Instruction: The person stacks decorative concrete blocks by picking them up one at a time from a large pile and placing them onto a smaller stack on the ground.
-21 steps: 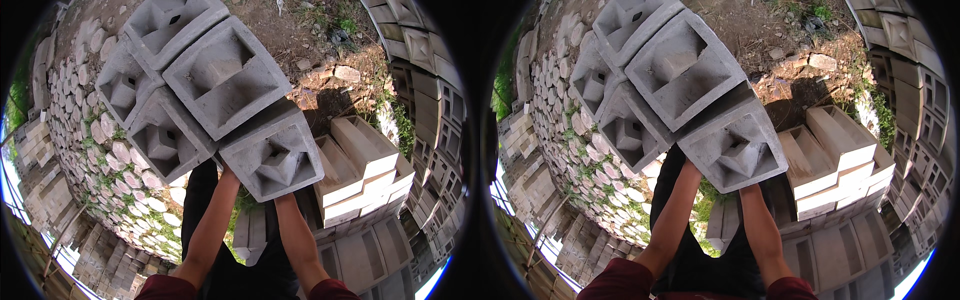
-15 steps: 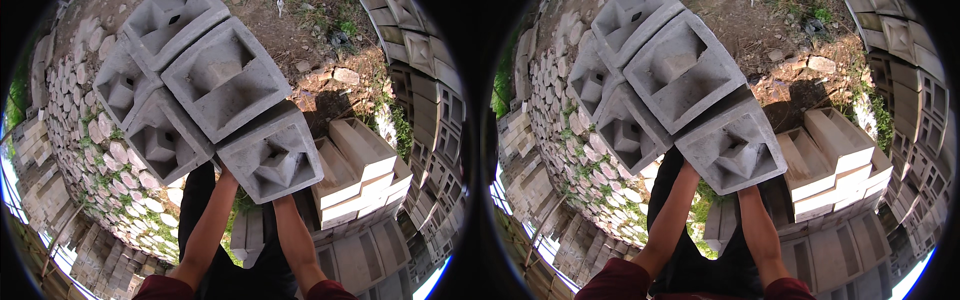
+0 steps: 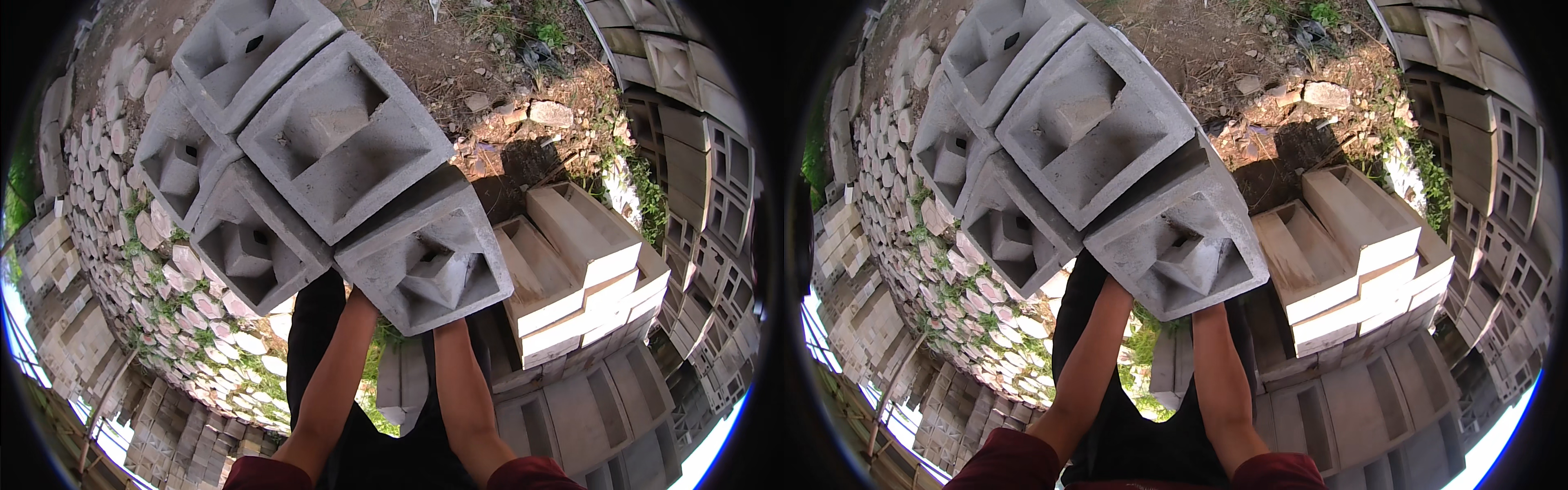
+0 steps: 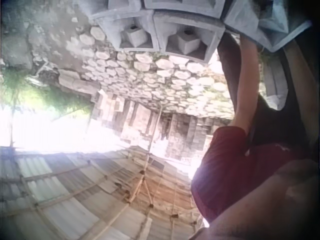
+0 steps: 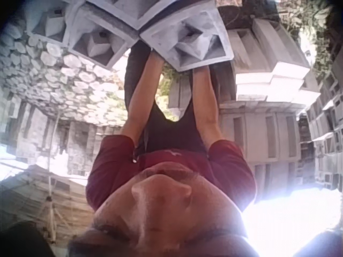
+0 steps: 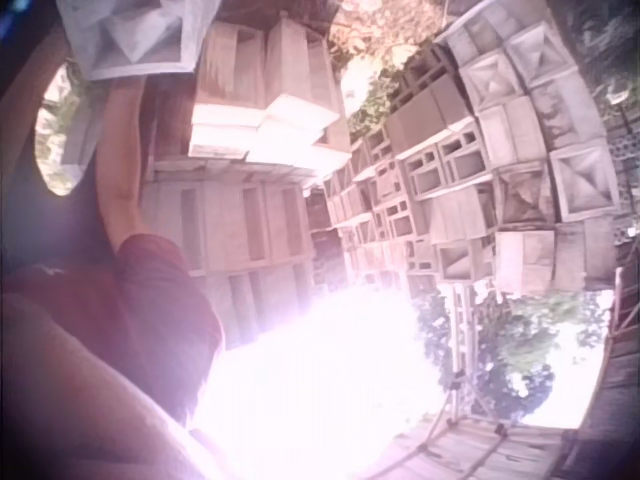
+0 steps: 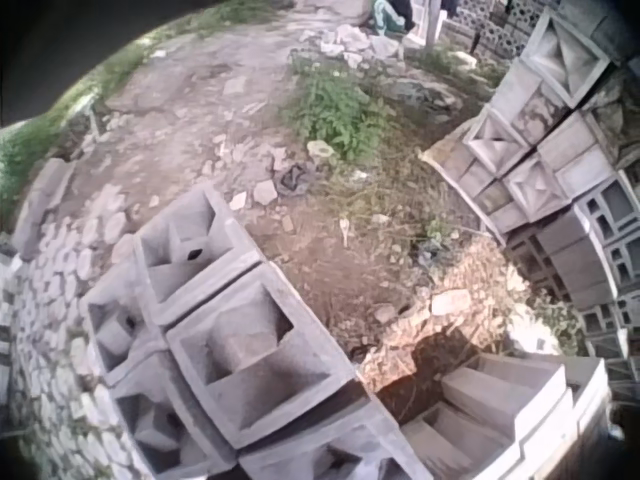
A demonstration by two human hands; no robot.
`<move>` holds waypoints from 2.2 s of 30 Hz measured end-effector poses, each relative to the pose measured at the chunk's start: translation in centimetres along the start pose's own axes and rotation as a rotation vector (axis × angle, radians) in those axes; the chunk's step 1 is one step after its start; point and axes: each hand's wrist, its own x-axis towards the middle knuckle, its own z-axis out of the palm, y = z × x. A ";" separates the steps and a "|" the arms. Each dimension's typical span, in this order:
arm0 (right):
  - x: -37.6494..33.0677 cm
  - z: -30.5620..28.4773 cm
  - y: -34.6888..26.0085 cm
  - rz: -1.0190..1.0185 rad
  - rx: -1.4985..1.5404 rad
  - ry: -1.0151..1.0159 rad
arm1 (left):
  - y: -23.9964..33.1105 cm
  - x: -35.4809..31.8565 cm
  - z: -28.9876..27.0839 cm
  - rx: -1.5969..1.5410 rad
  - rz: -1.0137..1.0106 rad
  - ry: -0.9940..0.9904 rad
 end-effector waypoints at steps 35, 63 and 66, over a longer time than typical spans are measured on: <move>-0.9 3.8 2.0 -0.078 0.617 -0.092 | 2.0 -0.6 0.8 0.276 -0.245 0.190; -12.7 10.7 0.6 -0.353 0.176 0.096 | 6.7 -8.1 3.8 0.330 -0.568 0.179; -14.3 9.9 1.5 -0.432 0.047 0.355 | 9.5 -11.4 8.1 0.566 -0.666 0.012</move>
